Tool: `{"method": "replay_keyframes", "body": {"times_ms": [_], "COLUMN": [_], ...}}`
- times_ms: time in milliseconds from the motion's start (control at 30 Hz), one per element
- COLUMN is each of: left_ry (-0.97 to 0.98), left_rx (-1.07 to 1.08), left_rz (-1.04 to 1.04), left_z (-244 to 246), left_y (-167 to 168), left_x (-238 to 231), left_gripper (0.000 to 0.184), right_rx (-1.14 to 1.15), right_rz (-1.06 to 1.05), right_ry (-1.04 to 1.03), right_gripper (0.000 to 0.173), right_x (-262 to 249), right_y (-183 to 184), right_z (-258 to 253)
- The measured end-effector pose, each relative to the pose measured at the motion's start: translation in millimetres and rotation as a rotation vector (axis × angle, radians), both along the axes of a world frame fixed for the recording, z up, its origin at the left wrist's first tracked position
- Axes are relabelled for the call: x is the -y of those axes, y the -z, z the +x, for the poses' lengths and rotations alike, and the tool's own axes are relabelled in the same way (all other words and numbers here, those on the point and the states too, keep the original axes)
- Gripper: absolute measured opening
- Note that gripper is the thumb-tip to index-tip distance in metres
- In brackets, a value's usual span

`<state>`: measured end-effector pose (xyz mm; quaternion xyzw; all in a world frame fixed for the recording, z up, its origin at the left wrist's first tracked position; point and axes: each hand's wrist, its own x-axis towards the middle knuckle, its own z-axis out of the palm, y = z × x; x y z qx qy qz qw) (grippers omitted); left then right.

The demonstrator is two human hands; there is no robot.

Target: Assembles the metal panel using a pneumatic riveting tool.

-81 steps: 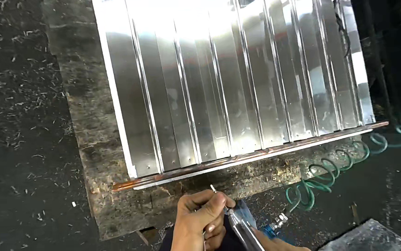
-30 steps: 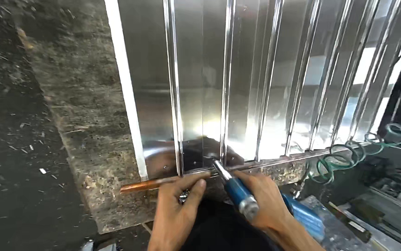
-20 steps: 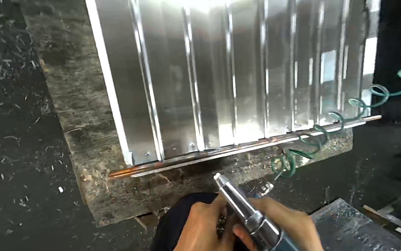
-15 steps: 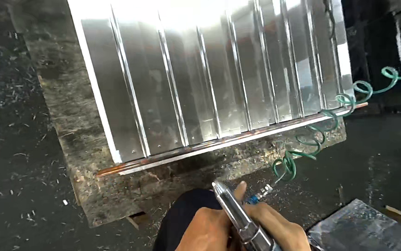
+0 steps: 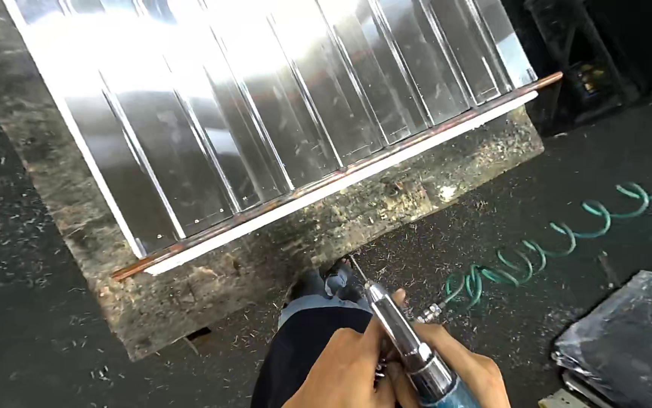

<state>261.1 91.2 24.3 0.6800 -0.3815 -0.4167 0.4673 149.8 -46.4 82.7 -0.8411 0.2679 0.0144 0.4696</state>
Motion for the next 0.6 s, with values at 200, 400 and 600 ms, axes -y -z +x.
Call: {"method": "replay_keyframes", "body": {"times_ms": [200, 400, 600], "left_ry": [-0.016, -0.057, -0.175], "left_rx": [0.002, -0.008, 0.042], "left_rz": [-0.028, -0.027, -0.177], "left_z": [-28, -38, -29], "left_y": [5, 3, -6], "left_x": [10, 15, 5], "left_gripper": [0.082, 0.075, 0.026], "right_rx": [-0.004, 0.043, 0.154], "right_rz": [0.023, 0.019, 0.02], "right_ry": [-0.082, -0.077, 0.071], "right_gripper": [0.031, 0.029, 0.032], "right_x": [19, 25, 43], "right_y": [-2, 1, -2], "right_z": [-25, -28, -23]}}
